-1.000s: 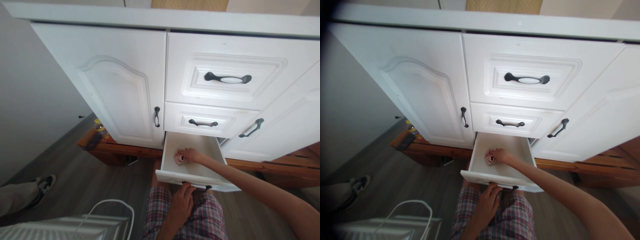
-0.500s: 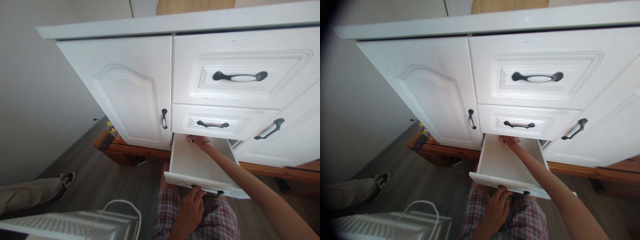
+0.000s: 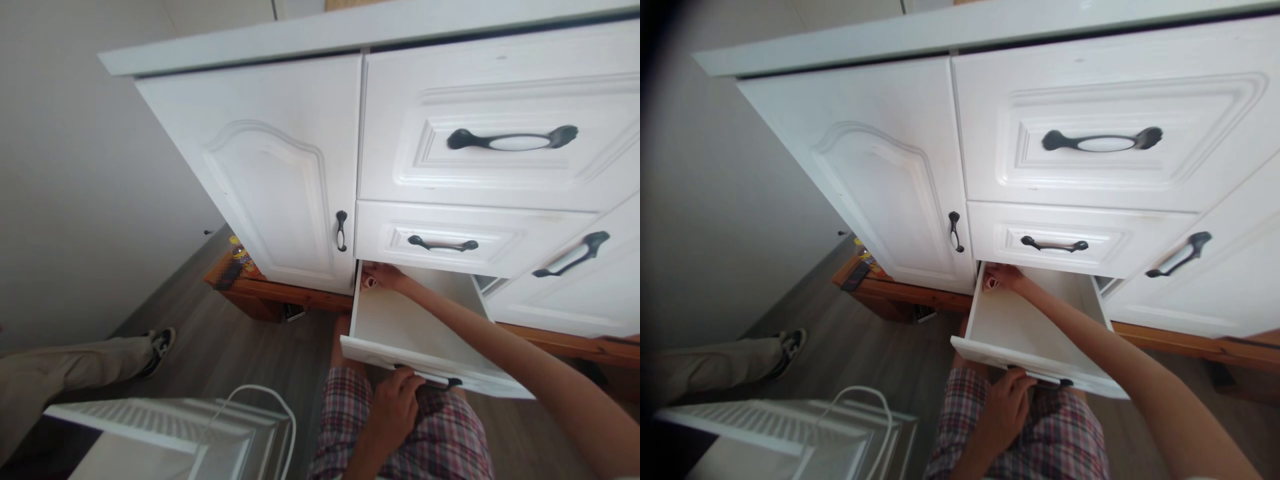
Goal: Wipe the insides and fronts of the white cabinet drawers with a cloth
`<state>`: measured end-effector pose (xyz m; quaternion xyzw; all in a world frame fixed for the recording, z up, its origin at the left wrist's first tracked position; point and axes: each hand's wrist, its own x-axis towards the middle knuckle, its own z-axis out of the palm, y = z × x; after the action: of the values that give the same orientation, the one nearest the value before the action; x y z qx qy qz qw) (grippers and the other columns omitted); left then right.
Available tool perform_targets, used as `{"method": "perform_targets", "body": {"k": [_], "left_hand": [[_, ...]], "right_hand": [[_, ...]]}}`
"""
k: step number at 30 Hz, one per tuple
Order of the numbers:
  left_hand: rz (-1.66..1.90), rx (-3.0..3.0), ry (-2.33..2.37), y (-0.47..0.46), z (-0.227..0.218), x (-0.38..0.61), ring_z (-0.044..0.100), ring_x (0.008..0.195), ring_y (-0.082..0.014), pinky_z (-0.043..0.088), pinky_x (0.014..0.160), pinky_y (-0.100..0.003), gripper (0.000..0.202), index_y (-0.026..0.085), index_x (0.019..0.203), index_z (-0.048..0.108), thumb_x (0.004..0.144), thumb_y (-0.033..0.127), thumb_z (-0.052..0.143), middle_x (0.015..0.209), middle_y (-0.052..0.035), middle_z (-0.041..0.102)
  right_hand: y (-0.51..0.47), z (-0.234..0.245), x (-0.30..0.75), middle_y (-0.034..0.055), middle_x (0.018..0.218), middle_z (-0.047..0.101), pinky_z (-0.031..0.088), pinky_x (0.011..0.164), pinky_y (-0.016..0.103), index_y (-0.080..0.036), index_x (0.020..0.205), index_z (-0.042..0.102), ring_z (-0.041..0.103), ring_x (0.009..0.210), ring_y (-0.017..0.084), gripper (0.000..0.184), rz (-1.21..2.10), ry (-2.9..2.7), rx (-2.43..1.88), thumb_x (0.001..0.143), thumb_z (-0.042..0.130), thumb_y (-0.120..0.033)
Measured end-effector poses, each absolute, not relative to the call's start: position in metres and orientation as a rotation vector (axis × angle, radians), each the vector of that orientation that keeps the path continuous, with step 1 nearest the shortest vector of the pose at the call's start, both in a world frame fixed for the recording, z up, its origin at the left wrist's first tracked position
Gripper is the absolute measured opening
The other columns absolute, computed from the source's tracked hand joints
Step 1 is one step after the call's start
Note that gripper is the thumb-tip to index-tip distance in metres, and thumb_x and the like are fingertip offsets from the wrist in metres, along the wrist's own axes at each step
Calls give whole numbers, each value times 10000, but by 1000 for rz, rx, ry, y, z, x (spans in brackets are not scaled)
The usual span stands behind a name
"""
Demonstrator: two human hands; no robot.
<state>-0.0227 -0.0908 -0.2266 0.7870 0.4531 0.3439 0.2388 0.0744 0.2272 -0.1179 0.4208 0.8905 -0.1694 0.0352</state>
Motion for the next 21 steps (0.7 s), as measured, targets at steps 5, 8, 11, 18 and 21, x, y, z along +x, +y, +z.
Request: {"method": "perform_targets", "body": {"k": [5,8,11,18,21], "left_hand": [[977,2245,1258,-86,-241,-20,730,1224,-194,629,1067,-347,454,282,1384,658,982,83,589,1315,-47,728],[980,2306,1251,-85,-242,-20,738,1188,-194,639,1029,-338,427,270,1368,666,990,92,576,1279,-49,736],[1018,2313,1233,-89,-240,-19,750,1116,-190,649,967,-328,388,275,1334,673,997,106,578,1233,-40,738],[991,2214,1307,-97,-236,-15,750,1130,-191,642,978,-327,397,288,1300,670,960,91,611,1250,-30,733],[973,2210,1305,-96,-238,-15,750,1146,-194,639,1004,-333,423,291,1316,664,944,94,628,1279,-33,730]], "right_hand": [[166,-136,96,147,1326,672,516,996,373,-257,1490,685,687,1071,269,614,-672,2693,985,887,680,-138],[128,-150,99,117,1280,687,528,982,348,-234,1431,725,675,1057,248,639,-1045,2631,768,796,742,-162],[112,-158,104,78,1199,741,557,931,312,-189,1291,774,677,1014,229,624,-1334,2520,784,667,782,-158],[172,-141,120,76,969,735,586,881,348,-174,1014,710,675,967,238,247,-1489,2524,1761,778,638,-159],[204,-131,110,70,825,649,563,762,331,-155,934,661,638,845,221,125,-1461,2467,2175,961,622,-271]]}}
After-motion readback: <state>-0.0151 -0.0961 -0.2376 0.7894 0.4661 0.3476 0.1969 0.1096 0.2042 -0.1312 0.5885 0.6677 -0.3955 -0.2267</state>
